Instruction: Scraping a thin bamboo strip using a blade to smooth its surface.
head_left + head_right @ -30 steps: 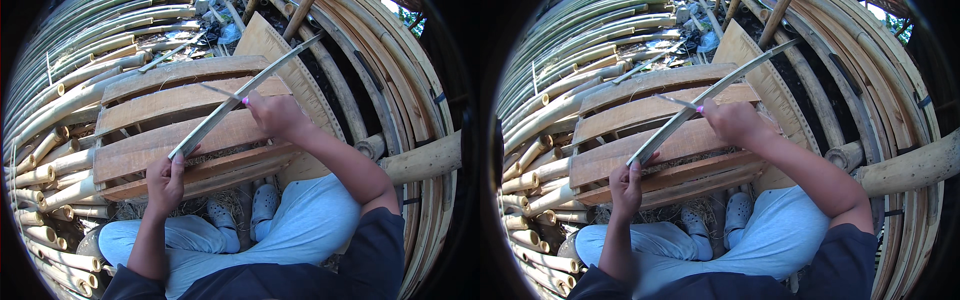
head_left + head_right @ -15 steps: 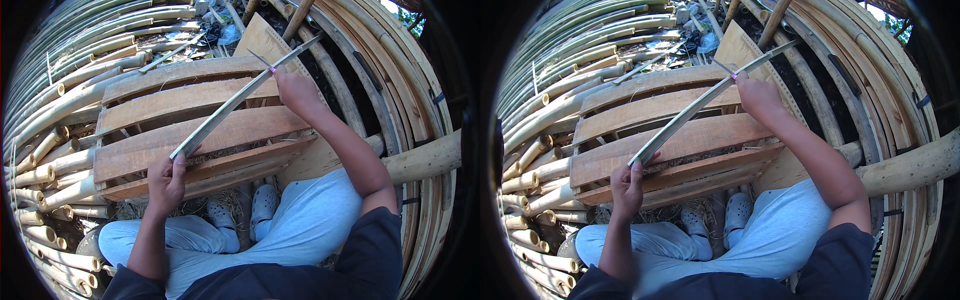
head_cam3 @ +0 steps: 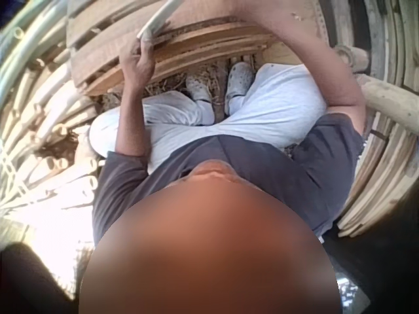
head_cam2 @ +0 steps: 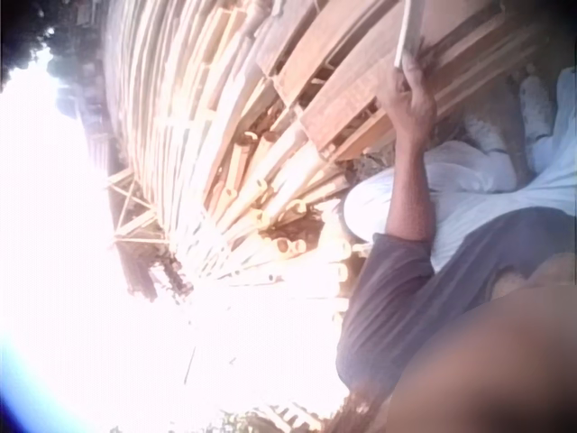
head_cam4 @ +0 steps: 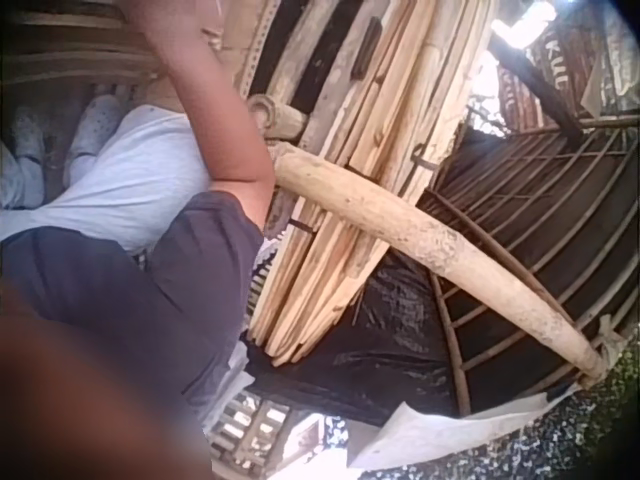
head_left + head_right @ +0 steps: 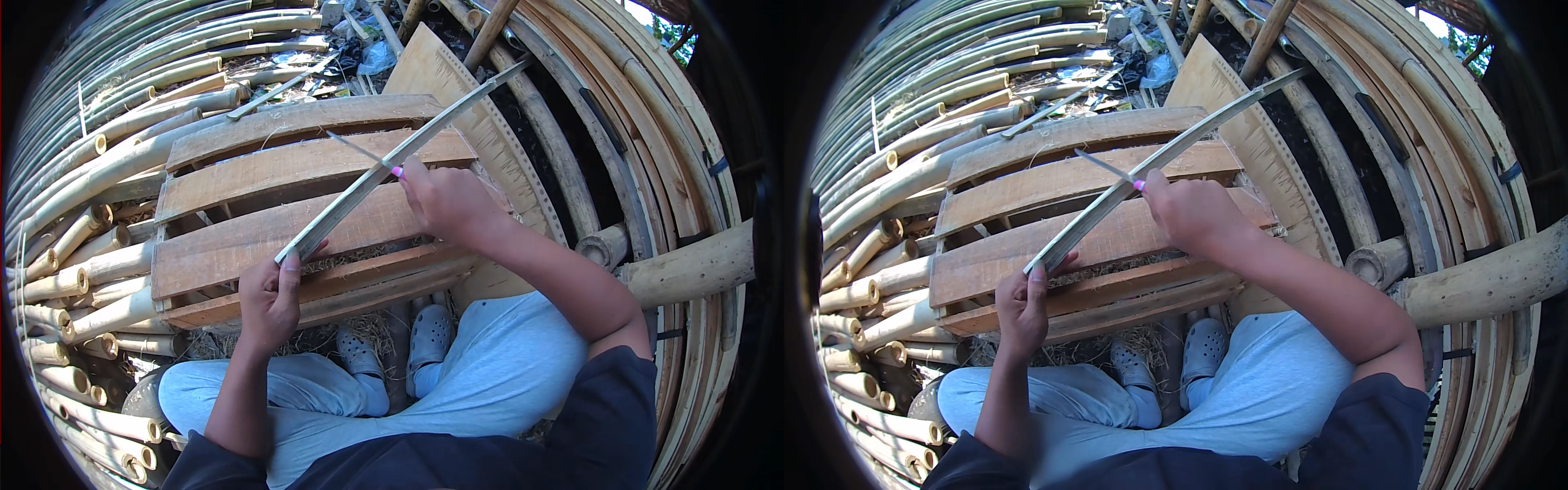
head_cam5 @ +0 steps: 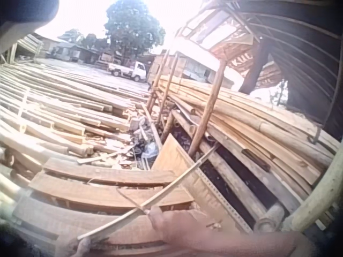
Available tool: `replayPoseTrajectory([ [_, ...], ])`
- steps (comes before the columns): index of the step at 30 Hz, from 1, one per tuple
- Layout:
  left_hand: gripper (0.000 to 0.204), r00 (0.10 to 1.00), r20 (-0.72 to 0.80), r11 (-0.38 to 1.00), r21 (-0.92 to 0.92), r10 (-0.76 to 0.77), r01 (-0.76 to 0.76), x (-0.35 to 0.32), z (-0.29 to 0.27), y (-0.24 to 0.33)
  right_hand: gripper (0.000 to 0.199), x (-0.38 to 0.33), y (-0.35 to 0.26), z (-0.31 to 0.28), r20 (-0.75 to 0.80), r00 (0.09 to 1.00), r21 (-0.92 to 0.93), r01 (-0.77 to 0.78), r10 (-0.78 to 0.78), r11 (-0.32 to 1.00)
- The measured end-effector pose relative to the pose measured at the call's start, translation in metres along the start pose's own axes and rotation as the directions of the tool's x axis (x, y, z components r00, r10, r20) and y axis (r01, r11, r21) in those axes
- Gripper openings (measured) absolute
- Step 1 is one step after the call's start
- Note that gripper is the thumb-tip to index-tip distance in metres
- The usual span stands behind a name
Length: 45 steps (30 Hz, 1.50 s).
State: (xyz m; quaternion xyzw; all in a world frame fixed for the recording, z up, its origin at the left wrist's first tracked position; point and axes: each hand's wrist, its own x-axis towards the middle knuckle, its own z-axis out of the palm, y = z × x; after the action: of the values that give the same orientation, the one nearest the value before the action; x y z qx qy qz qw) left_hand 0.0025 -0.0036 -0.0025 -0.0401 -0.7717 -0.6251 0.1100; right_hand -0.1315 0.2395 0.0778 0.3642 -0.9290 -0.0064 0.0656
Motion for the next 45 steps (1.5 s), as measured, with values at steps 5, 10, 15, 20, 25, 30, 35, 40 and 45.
replayPoseTrajectory([
  [5,0.045,0.999,0.048,0.990,-0.143,-0.005,0.012,0.003,-0.001,0.007,0.017,0.012,0.052,0.006,-0.173,0.985,-0.080,-0.036,0.021,0.996],
  [10,0.047,0.999,0.035,0.957,-0.287,-0.041,0.049,-0.001,-0.008,0.002,0.017,0.000,-0.009,0.012,-0.067,0.993,0.042,0.097,-0.094,0.994],
  [15,0.045,0.998,0.021,0.979,-0.193,-0.064,0.067,0.003,-0.001,0.010,0.018,0.006,0.023,0.003,-0.157,0.986,-0.075,0.048,-0.059,0.996],
  [20,0.042,1.000,-0.025,0.980,-0.199,-0.002,-0.003,0.000,-0.003,0.008,0.015,0.004,-0.011,-0.001,-0.027,0.995,-0.065,0.099,-0.101,0.993],
  [25,0.042,1.000,-0.002,0.984,-0.176,-0.015,0.015,0.003,-0.002,0.010,0.014,0.003,-0.003,-0.001,-0.081,0.995,-0.081,-0.058,0.051,0.995],
  [30,0.042,1.000,0.017,0.988,-0.153,-0.006,0.008,-0.001,-0.004,0.008,0.012,0.004,0.000,-0.005,-0.019,0.999,-0.171,0.032,-0.035,0.985],
  [35,0.038,0.999,-0.036,0.996,-0.083,0.010,-0.013,-0.002,-0.004,-0.010,0.010,0.001,-0.025,-0.010,0.026,0.997,-0.145,0.073,-0.070,0.987],
  [40,0.034,0.996,-0.082,0.990,-0.137,0.026,-0.037,0.001,0.005,-0.004,0.010,0.007,0.010,-0.007,-0.069,0.998,-0.191,-0.027,0.014,0.981],
  [45,0.035,0.999,-0.031,0.998,-0.059,-0.006,0.004,-0.002,0.000,-0.004,0.012,-0.003,-0.028,-0.001,-0.048,0.999,-0.152,0.014,-0.022,0.988],
])
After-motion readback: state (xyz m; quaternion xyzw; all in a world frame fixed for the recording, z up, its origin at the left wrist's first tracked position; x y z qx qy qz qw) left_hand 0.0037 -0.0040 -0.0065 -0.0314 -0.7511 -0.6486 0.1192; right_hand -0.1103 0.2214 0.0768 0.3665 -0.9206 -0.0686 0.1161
